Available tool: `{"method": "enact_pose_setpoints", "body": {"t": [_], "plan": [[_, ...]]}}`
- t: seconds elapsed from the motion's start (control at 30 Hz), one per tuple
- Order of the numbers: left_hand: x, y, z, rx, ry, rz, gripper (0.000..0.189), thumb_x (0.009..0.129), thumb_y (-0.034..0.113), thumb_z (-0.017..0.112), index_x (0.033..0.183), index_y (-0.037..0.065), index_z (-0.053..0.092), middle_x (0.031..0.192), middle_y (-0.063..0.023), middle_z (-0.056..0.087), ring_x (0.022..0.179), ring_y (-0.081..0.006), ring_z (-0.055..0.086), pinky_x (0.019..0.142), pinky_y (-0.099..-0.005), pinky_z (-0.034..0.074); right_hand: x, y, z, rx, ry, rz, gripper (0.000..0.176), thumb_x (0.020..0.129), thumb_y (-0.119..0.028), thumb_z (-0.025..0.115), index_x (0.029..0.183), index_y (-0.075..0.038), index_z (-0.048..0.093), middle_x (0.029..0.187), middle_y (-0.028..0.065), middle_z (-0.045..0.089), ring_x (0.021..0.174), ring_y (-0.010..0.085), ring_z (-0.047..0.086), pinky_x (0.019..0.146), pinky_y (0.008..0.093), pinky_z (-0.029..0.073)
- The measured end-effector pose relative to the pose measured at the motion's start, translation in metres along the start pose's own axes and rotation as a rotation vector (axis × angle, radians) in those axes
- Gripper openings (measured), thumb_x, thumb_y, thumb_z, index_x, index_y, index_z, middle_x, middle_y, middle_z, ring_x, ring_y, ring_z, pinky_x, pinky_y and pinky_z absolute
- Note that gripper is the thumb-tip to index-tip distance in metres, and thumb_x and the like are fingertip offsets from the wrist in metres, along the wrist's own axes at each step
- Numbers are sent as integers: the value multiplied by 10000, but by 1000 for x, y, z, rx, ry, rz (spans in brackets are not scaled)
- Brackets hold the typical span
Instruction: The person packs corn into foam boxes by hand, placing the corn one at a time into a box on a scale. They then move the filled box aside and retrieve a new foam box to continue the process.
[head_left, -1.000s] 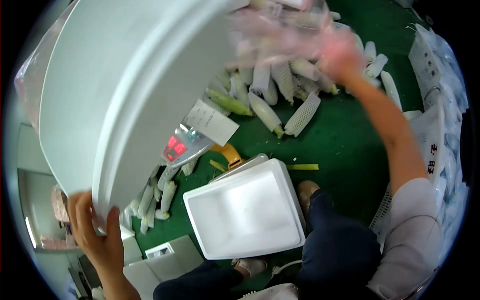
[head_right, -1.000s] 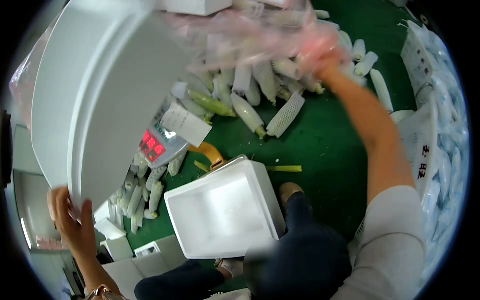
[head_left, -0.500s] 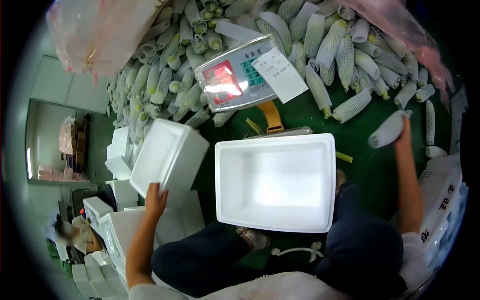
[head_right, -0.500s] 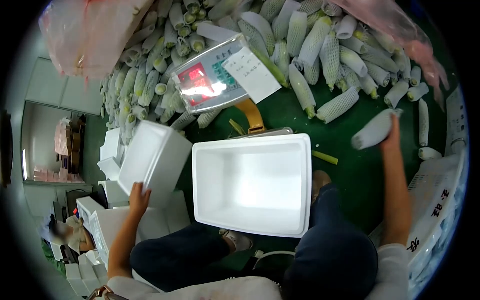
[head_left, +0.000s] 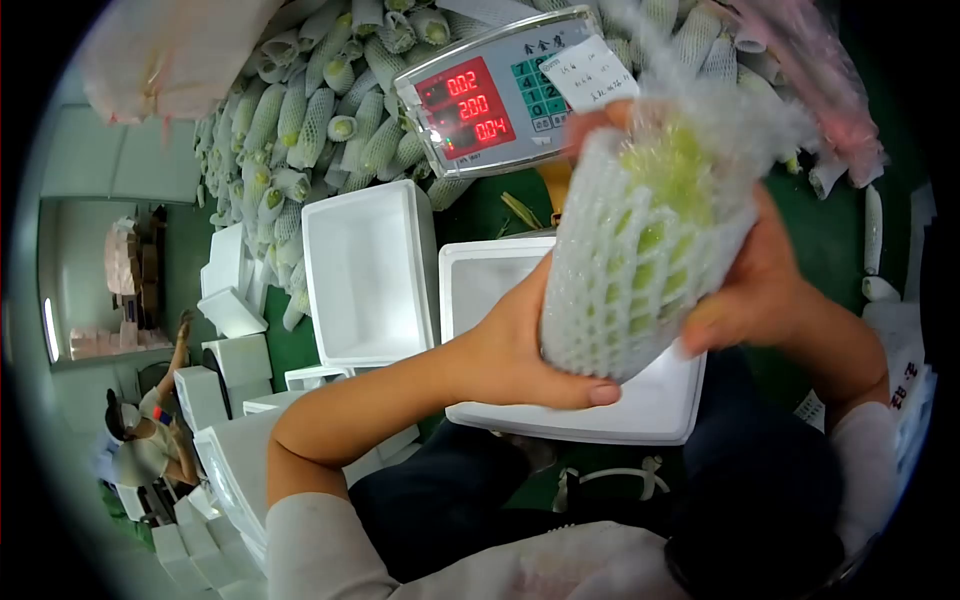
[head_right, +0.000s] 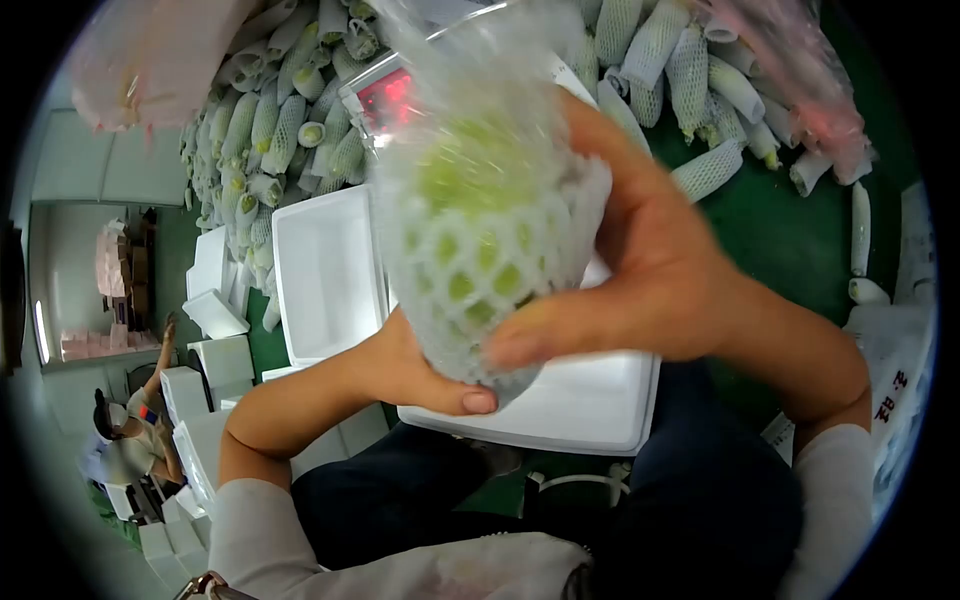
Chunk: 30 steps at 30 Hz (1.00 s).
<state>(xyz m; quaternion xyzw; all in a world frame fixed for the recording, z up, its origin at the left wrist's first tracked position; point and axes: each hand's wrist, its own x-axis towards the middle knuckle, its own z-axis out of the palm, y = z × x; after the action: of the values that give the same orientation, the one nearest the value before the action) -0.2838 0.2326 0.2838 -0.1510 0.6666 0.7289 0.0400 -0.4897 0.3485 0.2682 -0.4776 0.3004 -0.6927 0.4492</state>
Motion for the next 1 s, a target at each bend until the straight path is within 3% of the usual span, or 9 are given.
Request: {"method": "enact_pose_setpoints", "body": {"t": [0.13,0.2,0.3,0.5,0.57,0.63,0.77,0.83,1.0], "plan": [[-9,-39,-26,396,-71,-229,918,681,227,816,1454,64,349,1244,-172,593,1143,-286,605,962,-354,471,-65,42,-61,-1037,356,250,915,725,-121,795,1500,-58,313,1516,180,346,1428,320,304,1170,446,239],[-4,-71,-26,708,-104,-317,838,684,236,793,1407,65,407,1219,-199,599,1084,-325,622,911,-377,503,-103,76,-47,-891,309,550,870,719,12,669,1505,-76,308,1531,235,274,1443,389,247,1164,454,247],[14,-116,-20,960,-120,-403,782,695,230,768,1387,86,432,1171,-219,602,1023,-377,621,860,-412,523,-85,78,-59,-875,289,430,800,727,68,446,1500,-97,324,1521,242,285,1406,404,318,1128,427,308],[30,-172,-10,1251,-16,-235,877,718,245,785,1453,76,335,1179,-194,553,1072,-374,569,887,-432,497,-40,103,-140,-385,150,531,644,847,-105,583,1458,-31,396,1450,266,401,1360,393,390,1085,393,364],[29,-176,-1,1279,-16,-210,902,728,250,789,1466,59,306,1205,-195,527,1103,-372,545,909,-432,484,-31,146,-211,-353,405,620,657,869,-270,655,1429,-7,434,1409,265,449,1307,384,449,1052,418,407],[34,-175,6,1193,-93,-354,919,736,254,792,1473,38,287,1234,-201,501,1135,-375,520,934,-428,469,-25,194,-258,-1199,453,709,768,832,-306,706,1464,-28,368,1351,240,490,1218,387,512,999,439,455],[48,-161,15,1049,-17,-391,848,787,220,770,1459,7,301,1270,-217,495,1156,-380,517,976,-421,457,-37,282,-267,-1688,389,600,1029,721,-208,784,1533,-88,164,1284,251,466,1126,428,538,942,483,480],[54,-146,20,1055,105,-144,811,808,197,753,1458,1,310,1320,-219,479,1194,-371,507,1003,-418,446,-26,242,-258,-1290,485,853,962,731,-169,737,1531,-92,209,1306,258,486,1126,421,558,955,462,476],[68,-47,46,335,312,4,748,859,208,729,1461,13,329,1412,-167,447,1292,-314,462,1068,-424,389,-97,145,-220,-626,690,233,770,779,-107,650,1470,-8,324,1348,181,516,1224,264,527,1033,364,414]]}}
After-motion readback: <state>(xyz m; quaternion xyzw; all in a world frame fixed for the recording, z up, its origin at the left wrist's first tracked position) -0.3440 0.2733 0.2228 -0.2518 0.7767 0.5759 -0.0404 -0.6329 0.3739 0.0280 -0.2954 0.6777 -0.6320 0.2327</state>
